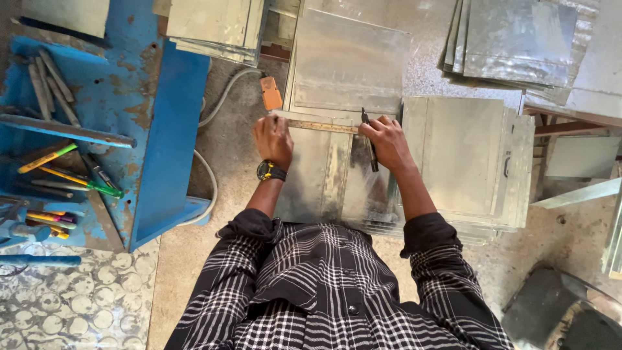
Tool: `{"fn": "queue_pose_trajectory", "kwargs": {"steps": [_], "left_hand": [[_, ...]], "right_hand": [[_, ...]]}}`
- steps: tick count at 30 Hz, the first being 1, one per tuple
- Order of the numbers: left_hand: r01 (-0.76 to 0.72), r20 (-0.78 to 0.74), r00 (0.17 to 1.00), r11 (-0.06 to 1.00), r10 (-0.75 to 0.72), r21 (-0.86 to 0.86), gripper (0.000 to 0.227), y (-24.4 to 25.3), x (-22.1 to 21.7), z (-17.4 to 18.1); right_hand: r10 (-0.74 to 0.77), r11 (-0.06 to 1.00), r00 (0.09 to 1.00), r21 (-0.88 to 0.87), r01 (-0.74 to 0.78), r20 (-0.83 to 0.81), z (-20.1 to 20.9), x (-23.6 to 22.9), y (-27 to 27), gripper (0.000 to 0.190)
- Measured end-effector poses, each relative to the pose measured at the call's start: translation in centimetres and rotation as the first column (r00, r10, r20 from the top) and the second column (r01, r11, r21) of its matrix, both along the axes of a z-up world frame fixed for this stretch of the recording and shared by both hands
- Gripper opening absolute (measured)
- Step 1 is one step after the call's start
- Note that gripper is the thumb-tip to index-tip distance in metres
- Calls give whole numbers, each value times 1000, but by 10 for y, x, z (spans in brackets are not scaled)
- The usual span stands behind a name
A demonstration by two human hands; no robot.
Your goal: The person measures and marks lines on multiple rectangular metal sheets using a metal ruler and a black marker. They repeatedly place the ruler on each sheet, draw a line, then move to the next sheet in a stack.
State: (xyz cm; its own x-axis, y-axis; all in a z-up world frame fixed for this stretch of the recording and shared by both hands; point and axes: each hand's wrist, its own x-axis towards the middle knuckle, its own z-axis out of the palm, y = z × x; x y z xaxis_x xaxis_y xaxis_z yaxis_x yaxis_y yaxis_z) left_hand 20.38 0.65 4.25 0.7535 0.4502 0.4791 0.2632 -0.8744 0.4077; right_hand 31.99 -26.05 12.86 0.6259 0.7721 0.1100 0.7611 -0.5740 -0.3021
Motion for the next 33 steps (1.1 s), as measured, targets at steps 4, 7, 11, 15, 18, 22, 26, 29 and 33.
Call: {"fn": "queue_pose_trajectory", "kwargs": {"steps": [4, 7, 11, 15, 18, 22, 26, 29, 33], "left_hand": [[81, -124, 989, 995, -74, 53, 8, -4, 3, -10], [87, -205, 977, 990, -63, 111, 32, -17, 6, -8], [142, -419, 898, 990, -133, -9, 63, -45, 11, 11], [113, -543, 827, 989, -144, -91, 79, -77, 11, 30], [89, -559, 817, 988, -146, -128, 80, -80, 6, 33], [131, -452, 865, 968, -217, -214, 76, -84, 2, 23], [182, -423, 880, 976, -215, -118, 76, -89, 6, 3], [199, -522, 831, 979, -190, -39, 84, -98, 6, -7], [264, -500, 831, 964, -245, -33, 83, -105, 5, -14]], "right_hand": [[16, 1000, 1000, 19, -16, 9, -1, -2, 2, 23], [30, 999, 1000, 39, -30, 5, 1, -5, 6, 22], [41, 997, 999, 68, -41, 3, 5, -7, 14, 23], [26, 998, 1000, 51, -25, -13, 7, -8, 15, 22], [24, 997, 1000, 67, -24, 8, 7, -10, 16, 20], [25, 997, 1000, 75, -24, -8, 8, -9, 16, 20], [24, 996, 1000, 84, -23, -16, 7, -8, 15, 19], [11, 996, 1000, 87, -10, -16, 4, -9, 14, 18], [10, 995, 1000, 98, -8, -15, 3, -8, 13, 18]]}}
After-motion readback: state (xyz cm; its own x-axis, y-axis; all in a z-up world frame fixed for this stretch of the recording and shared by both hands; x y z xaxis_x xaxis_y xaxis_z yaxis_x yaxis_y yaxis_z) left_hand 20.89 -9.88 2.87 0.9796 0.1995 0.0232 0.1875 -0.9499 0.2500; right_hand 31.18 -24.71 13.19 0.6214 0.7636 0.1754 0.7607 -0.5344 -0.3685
